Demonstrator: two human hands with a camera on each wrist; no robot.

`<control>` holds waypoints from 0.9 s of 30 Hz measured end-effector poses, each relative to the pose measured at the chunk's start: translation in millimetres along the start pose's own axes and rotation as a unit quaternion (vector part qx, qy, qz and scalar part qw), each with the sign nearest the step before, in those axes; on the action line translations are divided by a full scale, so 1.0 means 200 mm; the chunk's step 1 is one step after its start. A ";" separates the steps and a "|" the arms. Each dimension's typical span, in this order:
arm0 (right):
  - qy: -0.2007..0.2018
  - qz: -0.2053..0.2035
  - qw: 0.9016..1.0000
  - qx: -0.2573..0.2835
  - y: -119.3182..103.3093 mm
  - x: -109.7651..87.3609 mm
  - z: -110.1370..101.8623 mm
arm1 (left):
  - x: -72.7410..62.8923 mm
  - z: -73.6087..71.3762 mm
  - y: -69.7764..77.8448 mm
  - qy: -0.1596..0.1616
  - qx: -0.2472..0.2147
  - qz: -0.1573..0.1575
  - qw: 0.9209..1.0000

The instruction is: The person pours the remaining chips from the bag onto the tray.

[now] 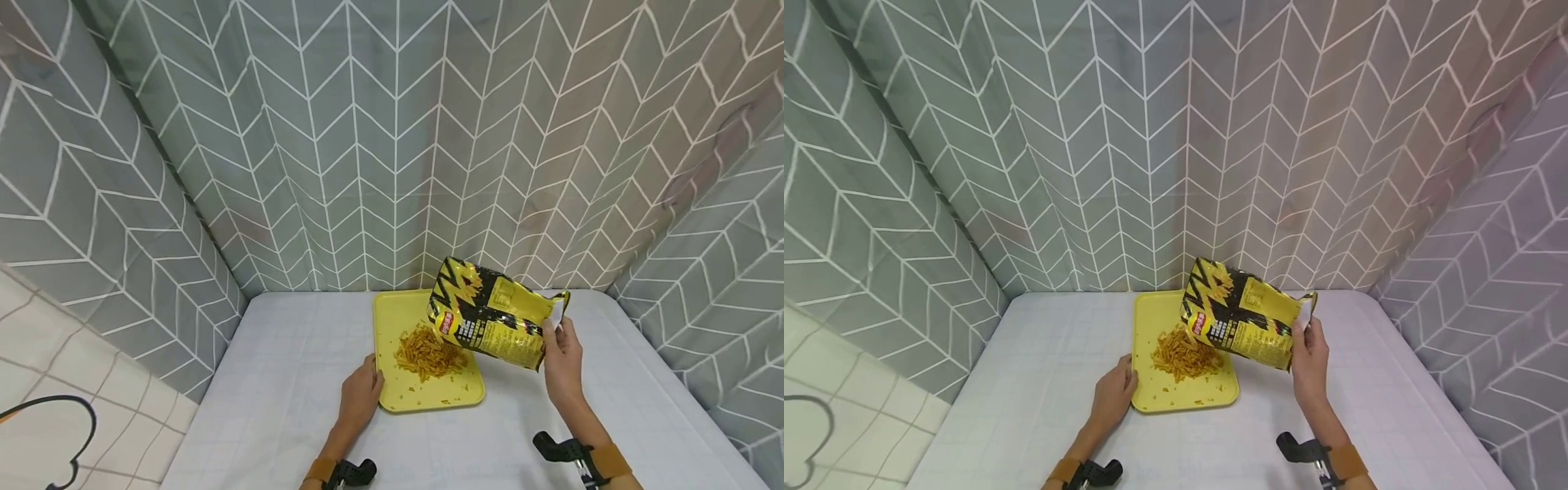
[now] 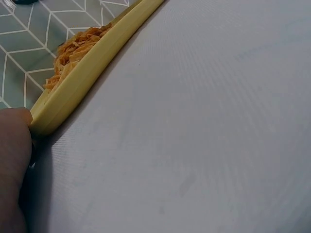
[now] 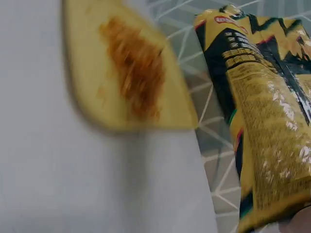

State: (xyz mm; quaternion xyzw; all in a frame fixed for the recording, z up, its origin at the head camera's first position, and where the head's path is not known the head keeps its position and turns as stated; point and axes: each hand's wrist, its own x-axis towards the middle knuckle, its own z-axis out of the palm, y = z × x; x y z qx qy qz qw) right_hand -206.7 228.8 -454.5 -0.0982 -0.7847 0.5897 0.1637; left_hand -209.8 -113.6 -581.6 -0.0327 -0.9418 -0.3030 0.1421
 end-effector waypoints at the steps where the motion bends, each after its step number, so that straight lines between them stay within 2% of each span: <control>1: 0.002 -0.003 1.000 -0.007 0.00 0.00 0.00 | 0.00 0.00 0.00 0.001 0.000 0.000 1.000; 4: 0.017 -0.024 0.998 -0.054 0.01 0.00 0.02 | 0.00 0.00 0.00 0.000 -0.001 0.001 1.000; 6: 0.017 -0.028 0.997 -0.063 0.01 0.00 0.02 | 0.01 0.00 0.00 -0.005 -0.002 -0.002 1.000; 12: -0.010 0.014 0.999 0.038 0.00 0.00 0.01 | 0.00 0.00 0.00 -0.008 -0.003 -0.006 1.000; 14: -0.006 0.010 1.000 0.023 0.00 0.00 0.01 | 0.00 0.00 0.00 -0.008 0.000 -0.006 1.000; 19: 0.029 -0.036 0.997 -0.068 0.01 -0.01 0.02 | 0.00 0.00 0.00 -0.009 0.002 -0.006 1.000; 21: 0.031 -0.024 0.998 -0.054 0.00 0.00 0.02 | 0.00 0.00 0.01 -0.011 0.002 -0.007 1.000; 24: 0.021 0.020 1.000 -0.004 0.00 0.00 0.00 | 0.00 0.00 0.01 -0.014 0.006 -0.009 1.000; 27: 0.021 0.024 0.999 -0.019 0.01 0.00 -0.01 | 0.00 -0.01 0.01 -0.014 0.005 -0.007 1.000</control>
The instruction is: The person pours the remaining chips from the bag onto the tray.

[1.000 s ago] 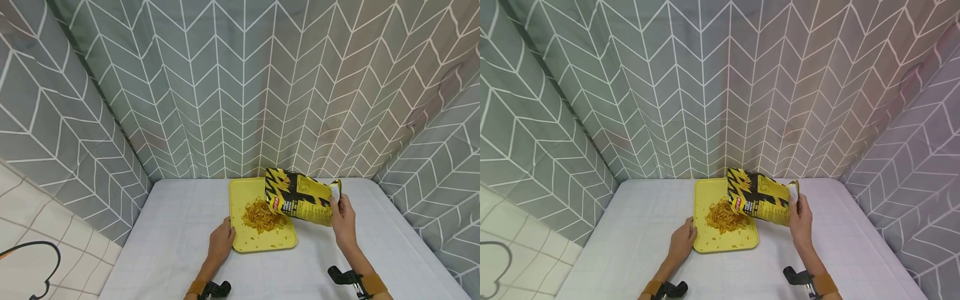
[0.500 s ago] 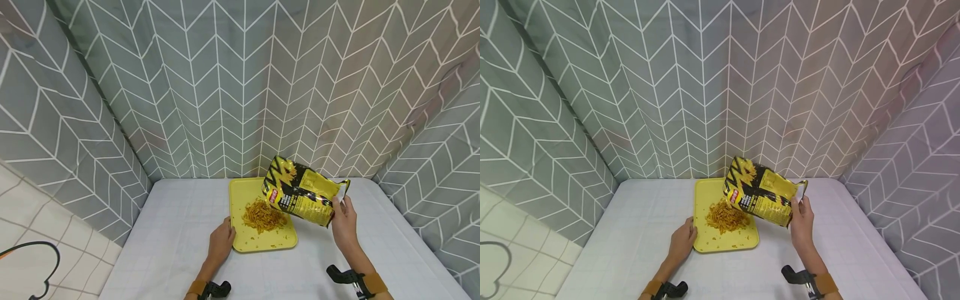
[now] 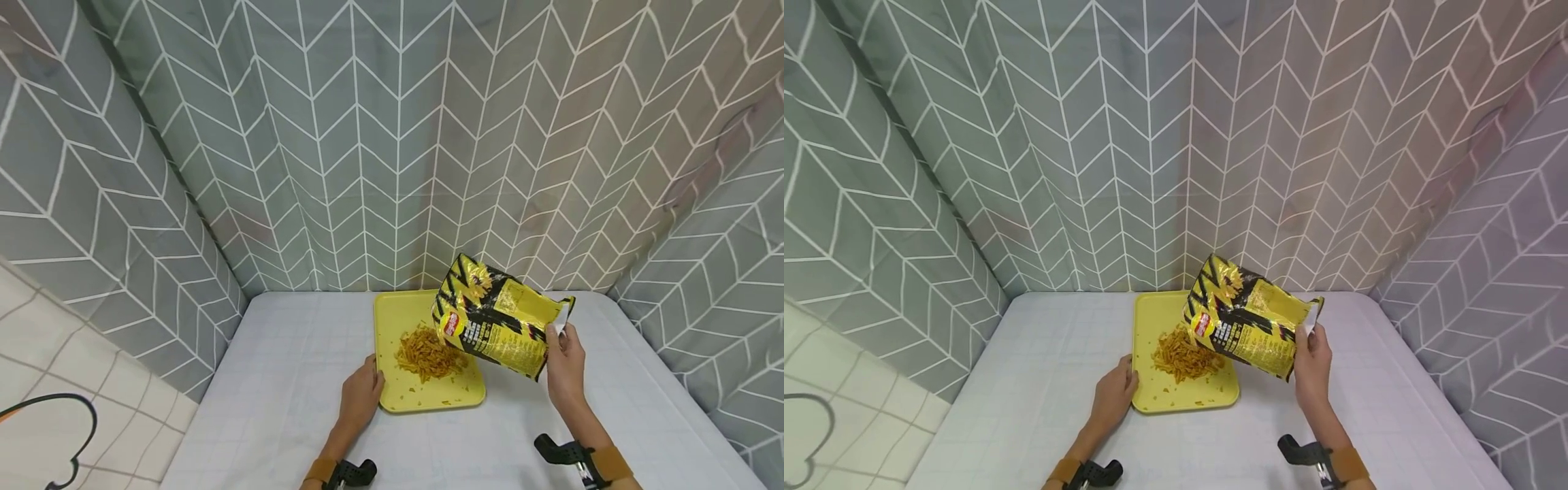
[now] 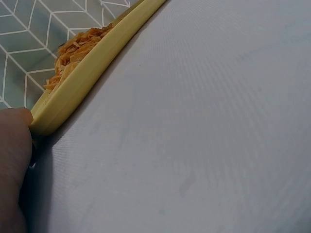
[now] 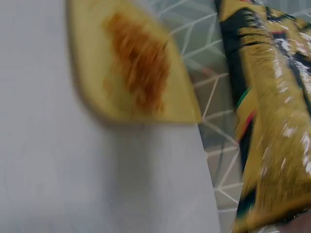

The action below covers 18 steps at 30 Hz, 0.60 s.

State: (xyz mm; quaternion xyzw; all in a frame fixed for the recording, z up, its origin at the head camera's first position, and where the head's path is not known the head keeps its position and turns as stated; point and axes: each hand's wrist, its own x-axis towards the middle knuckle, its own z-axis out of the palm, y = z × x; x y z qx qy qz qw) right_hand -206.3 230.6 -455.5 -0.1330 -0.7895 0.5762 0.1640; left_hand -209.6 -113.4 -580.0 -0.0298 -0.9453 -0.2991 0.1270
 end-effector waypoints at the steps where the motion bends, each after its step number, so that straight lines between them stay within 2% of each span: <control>1: 0.004 -0.012 1.000 -0.014 0.00 0.00 0.00 | 0.00 0.00 0.00 0.000 0.000 0.000 1.000; 3: 0.021 -0.052 0.996 -0.064 0.01 0.00 0.01 | 0.00 0.00 -0.01 0.001 0.000 -0.001 1.000; 5: 0.030 -0.072 0.993 -0.092 0.00 -0.01 0.02 | 0.00 0.00 -0.01 0.002 -0.001 0.001 1.000; 7: 0.026 -0.064 0.995 -0.077 0.00 -0.01 0.02 | 0.00 0.00 -0.01 0.001 -0.001 0.002 1.000; 11: 0.009 -0.015 1.000 -0.012 0.00 -0.01 0.01 | 0.00 0.00 -0.01 0.001 -0.001 0.000 1.000; 13: 0.008 -0.014 1.000 -0.017 0.00 -0.01 0.02 | 0.00 0.01 -0.01 0.001 0.002 -0.001 1.000; 17: 0.022 -0.045 0.996 -0.073 0.01 -0.01 0.03 | 0.00 0.01 -0.01 0.005 0.003 -0.001 1.000; 18: 0.021 -0.043 0.996 -0.072 0.01 -0.02 0.03 | 0.00 0.01 -0.01 0.004 0.001 -0.002 1.000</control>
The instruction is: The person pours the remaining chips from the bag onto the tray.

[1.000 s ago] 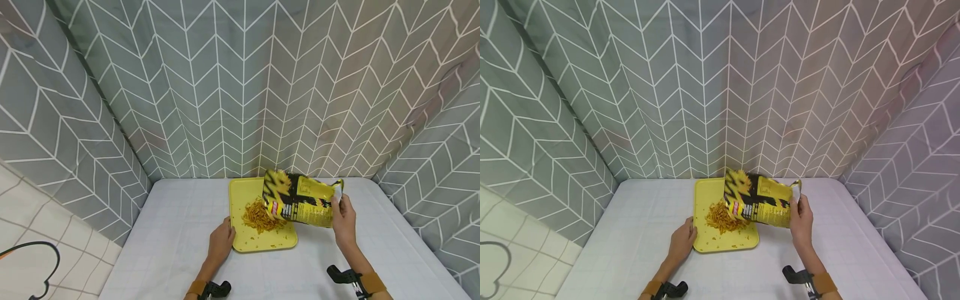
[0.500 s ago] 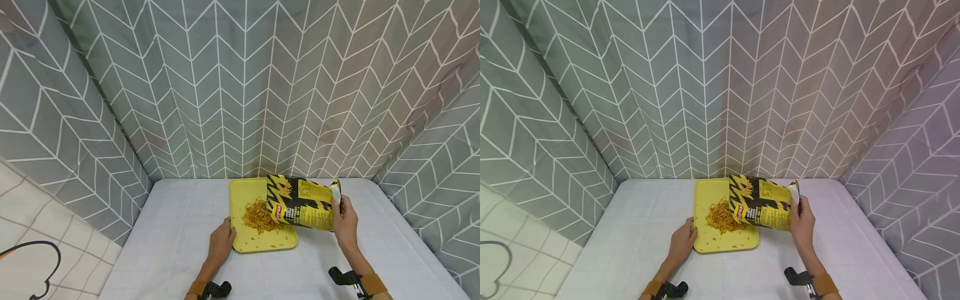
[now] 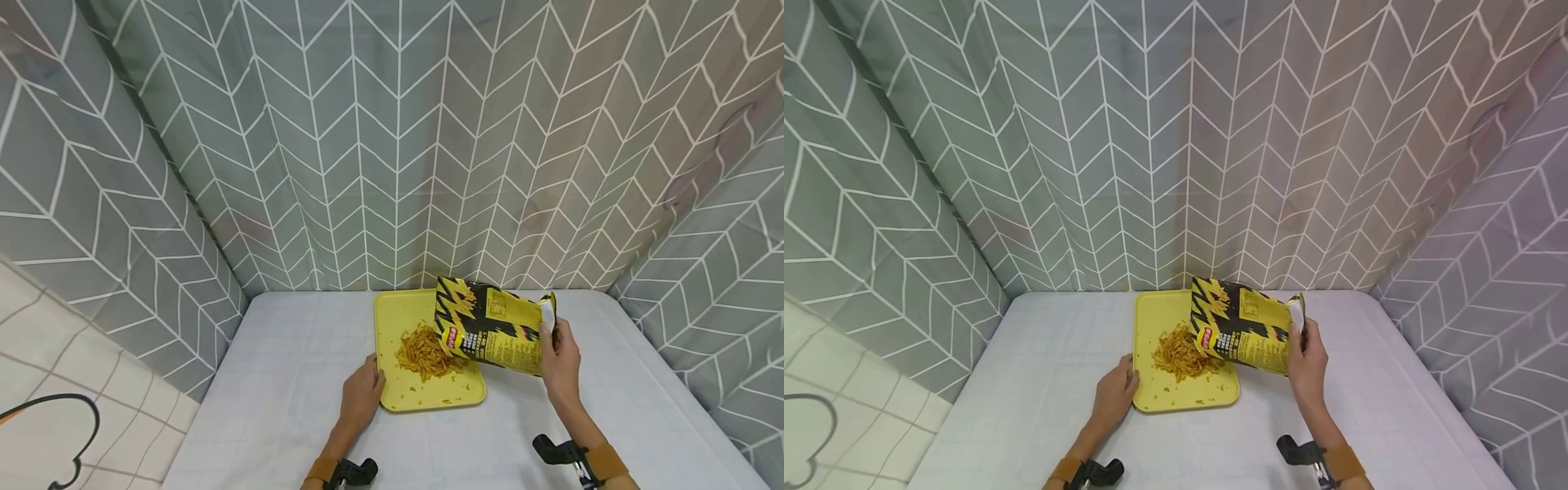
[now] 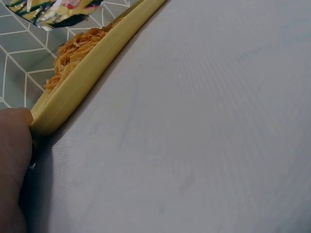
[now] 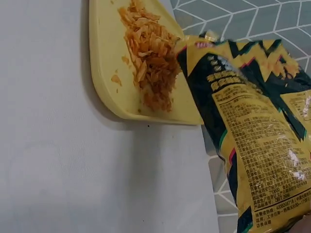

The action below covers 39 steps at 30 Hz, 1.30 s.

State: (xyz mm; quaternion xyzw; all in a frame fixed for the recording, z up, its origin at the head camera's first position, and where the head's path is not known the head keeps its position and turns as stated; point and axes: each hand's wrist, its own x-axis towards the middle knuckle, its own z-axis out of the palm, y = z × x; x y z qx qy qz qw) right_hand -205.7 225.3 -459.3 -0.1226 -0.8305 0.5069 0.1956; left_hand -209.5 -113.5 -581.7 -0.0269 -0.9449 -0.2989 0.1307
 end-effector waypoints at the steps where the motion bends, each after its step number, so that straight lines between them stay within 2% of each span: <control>1: -0.003 0.007 1.000 0.012 0.00 0.00 0.00 | 0.00 0.00 0.00 -0.001 -0.002 0.000 1.000; 4: -0.021 0.056 0.996 0.073 0.01 0.00 -0.01 | 0.00 0.00 0.00 -0.003 -0.005 0.000 1.000; 6: -0.019 0.075 0.993 0.092 0.01 0.00 -0.01 | 0.00 0.00 0.01 -0.003 -0.006 -0.001 1.000; 8: -0.016 0.075 0.993 0.090 0.02 0.00 -0.01 | 0.00 0.00 0.00 0.000 -0.004 0.002 1.000; 11: 0.000 0.044 0.998 0.055 0.02 0.01 -0.01 | 0.00 0.00 0.00 0.007 0.000 0.005 1.000; 13: 0.000 0.038 0.998 0.051 0.02 0.01 -0.01 | 0.00 0.00 0.00 0.013 0.001 0.013 1.000; 15: -0.011 0.059 0.995 0.082 0.02 0.02 -0.02 | 0.00 -0.01 0.00 0.012 -0.003 0.013 1.000; 17: -0.025 0.088 0.986 0.138 0.02 0.02 -0.02 | 0.00 -0.01 0.01 0.008 -0.005 0.012 1.000; 19: -0.024 0.102 0.981 0.161 0.02 0.02 -0.03 | 0.00 -0.01 0.01 0.003 -0.007 0.009 1.000; 21: -0.016 0.079 0.987 0.136 0.03 0.02 -0.03 | 0.00 -0.01 0.01 0.000 -0.006 0.006 1.000; 23: 0.006 0.040 0.997 0.071 0.04 0.02 -0.02 | 0.00 0.00 0.01 0.000 -0.005 0.006 1.000; 25: 0.026 0.014 0.999 0.020 0.05 0.02 -0.02 | 0.00 0.00 0.00 0.001 -0.006 0.006 1.000; 27: 0.021 0.024 0.999 0.031 0.05 0.02 -0.02 | 0.00 0.00 0.00 0.004 -0.006 0.007 1.000; 30: -0.004 0.080 0.992 0.100 0.04 0.02 -0.03 | 0.00 0.00 0.00 0.006 -0.008 0.007 1.000; 32: -0.011 0.090 0.991 0.100 0.05 0.03 -0.03 | 0.00 0.00 0.00 0.005 -0.007 0.008 1.000; 34: -0.007 0.072 0.995 0.066 0.05 0.02 -0.03 | 0.00 0.00 0.00 0.004 -0.009 0.006 1.000; 37: 0.018 0.021 1.000 -0.003 0.05 0.01 -0.01 | 0.00 0.00 0.01 0.005 -0.008 0.005 1.000; 39: 0.025 0.009 1.000 -0.013 0.05 0.01 -0.01 | 0.00 0.00 0.01 0.004 -0.006 0.002 1.000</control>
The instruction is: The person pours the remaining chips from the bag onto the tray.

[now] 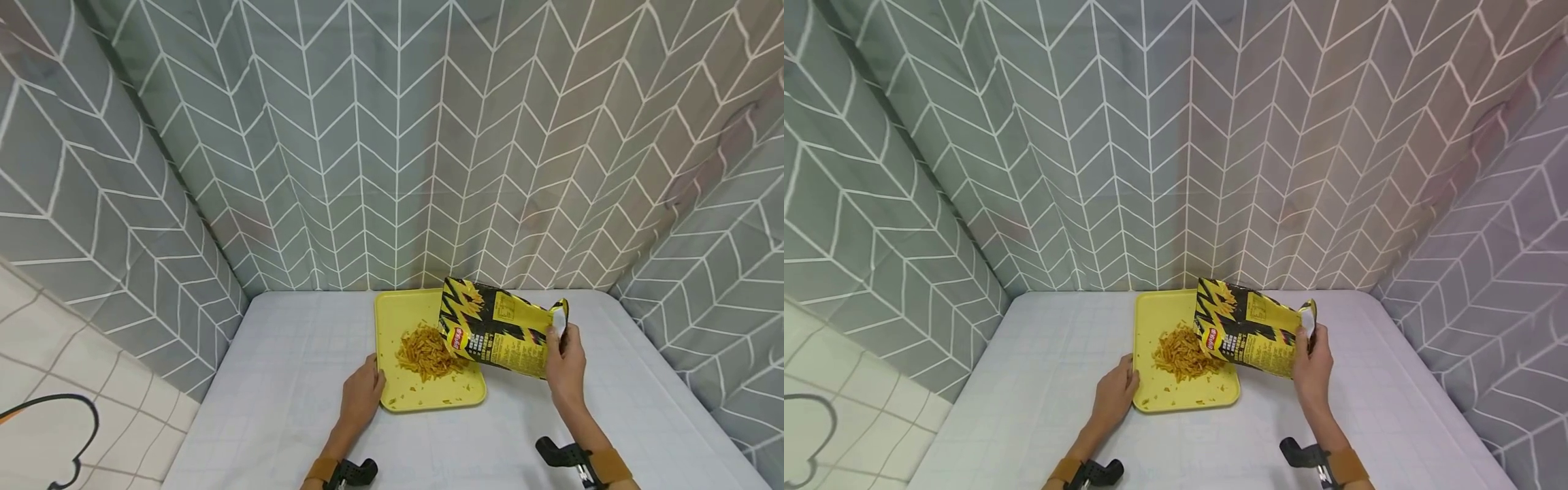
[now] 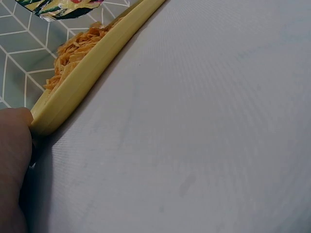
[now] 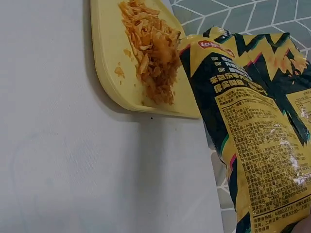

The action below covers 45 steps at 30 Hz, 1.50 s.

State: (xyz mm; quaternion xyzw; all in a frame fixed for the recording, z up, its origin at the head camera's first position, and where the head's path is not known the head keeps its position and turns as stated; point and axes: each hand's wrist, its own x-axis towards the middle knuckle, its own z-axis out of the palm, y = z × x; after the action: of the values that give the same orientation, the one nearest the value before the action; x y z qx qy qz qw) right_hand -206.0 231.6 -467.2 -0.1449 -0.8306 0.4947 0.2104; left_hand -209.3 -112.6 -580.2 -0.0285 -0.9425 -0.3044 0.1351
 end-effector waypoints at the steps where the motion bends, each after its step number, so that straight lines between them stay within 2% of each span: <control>1: 0.003 0.001 1.000 0.009 0.00 0.00 0.00 | 0.00 0.00 0.00 -0.001 0.000 -0.001 1.000; 3: 0.008 0.012 0.999 0.051 0.00 0.00 0.00 | 0.00 0.00 0.00 -0.002 0.003 -0.003 1.000; 5: 0.012 0.026 0.992 0.124 -0.01 0.00 0.00 | 0.00 0.00 0.01 -0.004 0.003 -0.005 1.000; 7: 0.023 0.018 0.987 0.160 0.00 0.00 0.00 | 0.00 0.00 0.01 -0.005 0.002 -0.005 1.000; 9: 0.029 -0.011 0.989 0.146 0.00 0.00 0.00 | 0.00 0.00 0.01 -0.004 0.002 -0.005 1.000; 13: 0.034 -0.059 0.996 0.065 -0.01 0.00 0.01 | 0.00 0.00 0.00 0.005 0.003 0.003 1.000; 15: 0.031 -0.048 0.995 0.086 -0.02 0.00 0.01 | 0.00 0.00 0.00 0.006 0.003 0.004 1.000; 17: 0.024 -0.020 0.989 0.143 -0.03 -0.01 0.02 | 0.00 0.00 0.00 0.004 0.002 0.004 1.000; 19: 0.019 -0.008 0.988 0.155 -0.02 -0.01 0.02 | 0.00 0.00 0.00 0.000 0.001 0.000 1.000; 21: 0.010 -0.013 0.992 0.125 -0.02 -0.01 0.03 | 0.00 0.00 0.00 -0.004 0.000 -0.004 1.000; 24: 0.005 -0.039 0.999 0.038 0.00 -0.02 0.03 | 0.00 0.00 0.00 -0.003 0.000 -0.005 1.000; 25: 0.004 -0.042 0.999 0.024 0.00 -0.01 0.03 | 0.00 0.00 0.00 -0.003 0.000 -0.005 1.000; 27: 0.003 -0.031 0.999 0.044 0.00 -0.01 0.03 | 0.00 0.00 0.00 -0.001 0.000 -0.002 1.000; 30: -0.007 0.008 0.990 0.139 0.00 0.00 0.03 | 0.00 0.00 -0.01 0.002 0.002 -0.003 1.000; 31: -0.007 0.012 0.989 0.150 0.00 0.00 0.03 | 0.00 0.00 0.00 0.001 0.003 -0.003 1.000; 34: -0.008 0.001 0.992 0.127 0.00 -0.01 0.02 | 0.00 0.00 0.00 0.000 0.001 -0.003 1.000; 37: 0.002 -0.041 0.998 0.052 0.00 -0.02 0.02 | 0.00 0.00 0.00 0.002 0.000 -0.003 1.000; 38: 0.002 -0.048 0.998 0.045 0.00 -0.02 0.02 | 0.00 0.00 0.00 0.001 -0.001 -0.005 1.000; 40: -0.001 -0.050 0.997 0.063 -0.01 -0.01 0.01 | 0.00 0.00 0.00 -0.001 0.002 -0.008 1.000; 43: -0.013 -0.030 0.990 0.137 -0.02 -0.01 0.01 | 0.00 0.00 0.00 -0.005 0.005 -0.013 1.000; 45: -0.019 -0.025 0.989 0.146 -0.02 -0.01 0.02 | 0.00 0.00 0.00 -0.007 0.004 -0.012 1.000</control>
State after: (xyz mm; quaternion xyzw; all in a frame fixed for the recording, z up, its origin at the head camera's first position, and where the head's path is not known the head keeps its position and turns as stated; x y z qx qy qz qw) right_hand -206.4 226.9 -465.4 -0.0824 -0.7566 0.6079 0.2262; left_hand -208.8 -112.6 -579.9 -0.0192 -0.9450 -0.3017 0.1251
